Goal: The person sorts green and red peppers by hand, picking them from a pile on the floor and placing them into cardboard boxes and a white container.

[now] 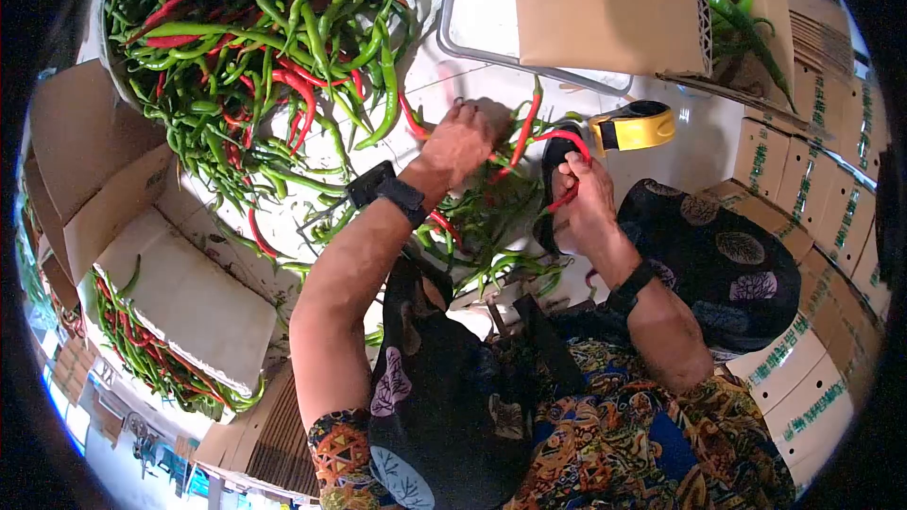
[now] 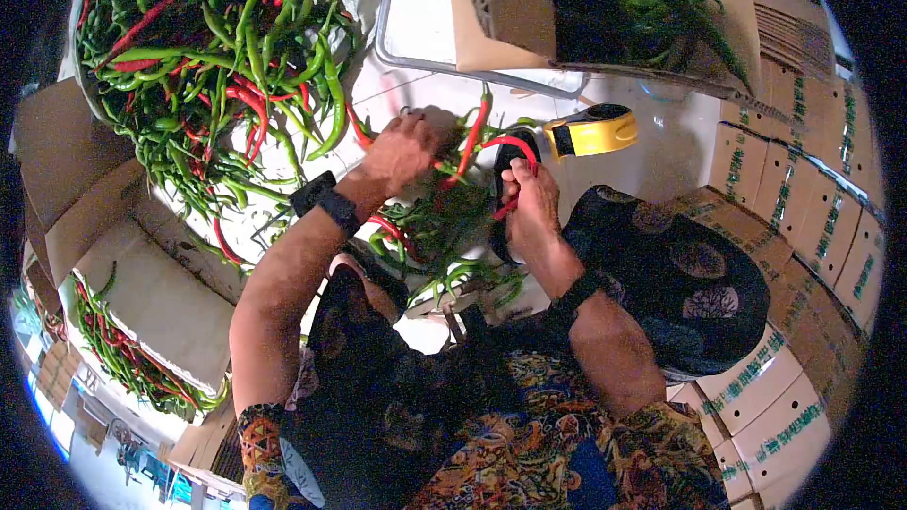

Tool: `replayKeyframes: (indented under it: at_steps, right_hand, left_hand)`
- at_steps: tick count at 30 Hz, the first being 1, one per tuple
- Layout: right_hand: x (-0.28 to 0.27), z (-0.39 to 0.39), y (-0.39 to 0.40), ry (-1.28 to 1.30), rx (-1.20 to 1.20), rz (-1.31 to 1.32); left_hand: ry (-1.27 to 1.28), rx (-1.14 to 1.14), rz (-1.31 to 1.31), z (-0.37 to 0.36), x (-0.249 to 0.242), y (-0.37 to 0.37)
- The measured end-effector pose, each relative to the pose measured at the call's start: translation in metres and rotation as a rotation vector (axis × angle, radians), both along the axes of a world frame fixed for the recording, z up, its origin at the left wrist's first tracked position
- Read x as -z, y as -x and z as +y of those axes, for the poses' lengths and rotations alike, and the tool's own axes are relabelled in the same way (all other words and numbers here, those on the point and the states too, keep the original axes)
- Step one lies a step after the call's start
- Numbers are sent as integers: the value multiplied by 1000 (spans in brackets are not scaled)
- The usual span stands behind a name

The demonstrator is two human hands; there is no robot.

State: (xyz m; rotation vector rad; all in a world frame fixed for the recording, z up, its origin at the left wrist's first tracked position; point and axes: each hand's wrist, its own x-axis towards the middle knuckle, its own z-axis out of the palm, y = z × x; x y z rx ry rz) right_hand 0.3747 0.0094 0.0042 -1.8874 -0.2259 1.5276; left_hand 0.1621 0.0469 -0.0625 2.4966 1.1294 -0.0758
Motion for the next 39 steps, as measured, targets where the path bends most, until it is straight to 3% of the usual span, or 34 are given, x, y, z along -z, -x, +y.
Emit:
replayKeyframes:
  at_steps: [7, 10, 13, 16, 17, 20, 21, 25, 28, 29, 30, 32, 35, 38, 39]
  right_hand:
    - [2, 0, 5, 15, 46, 31]
    - [-4, 6, 3, 52, 180, 87]
    - [6, -1, -2, 77, 86, 8]
    - [1, 2, 8, 30, -63, 41]
    - [-5, 4, 13, 63, -136, 77]
    - [15, -4, 20, 128, -292, 292]
    - [5, 2, 30, 209, -246, 535]
    - [14, -5, 13, 242, -557, 441]
    - [10, 1, 13, 209, -576, 358]
    - [6, 13, 11, 142, -402, 389]
    - [0, 19, 12, 59, -404, 467]
    - [-13, 21, 24, 31, -411, 392]
    - [-18, 13, 35, 39, -595, 197]
    - [-10, 8, 31, 92, -568, 357]
    - [-7, 6, 32, 142, -496, 405]
  left_hand:
    - [-134, -254, 99, -16, 9, 20]
    - [123, -308, 148, -35, -13, 37]
    - [264, -458, 85, -49, -48, 57]
    - [104, -537, 98, -64, -71, 58]
    - [32, -463, -8, -72, -72, 56]
    - [48, -385, -166, -82, -81, 31]
    - [69, -378, -156, -83, -85, 21]
    - [122, -303, -234, -87, -81, 17]
    - [104, -366, -124, -99, -83, 45]
    - [158, -586, -140, -97, -80, 69]
    - [203, -804, -156, -91, -77, 93]
    - [314, -997, -211, -91, -76, 109]
    - [288, -772, -271, -112, -56, 91]
    - [400, -578, -78, -125, -35, 55]
    - [331, -520, -18, -134, -17, 47]
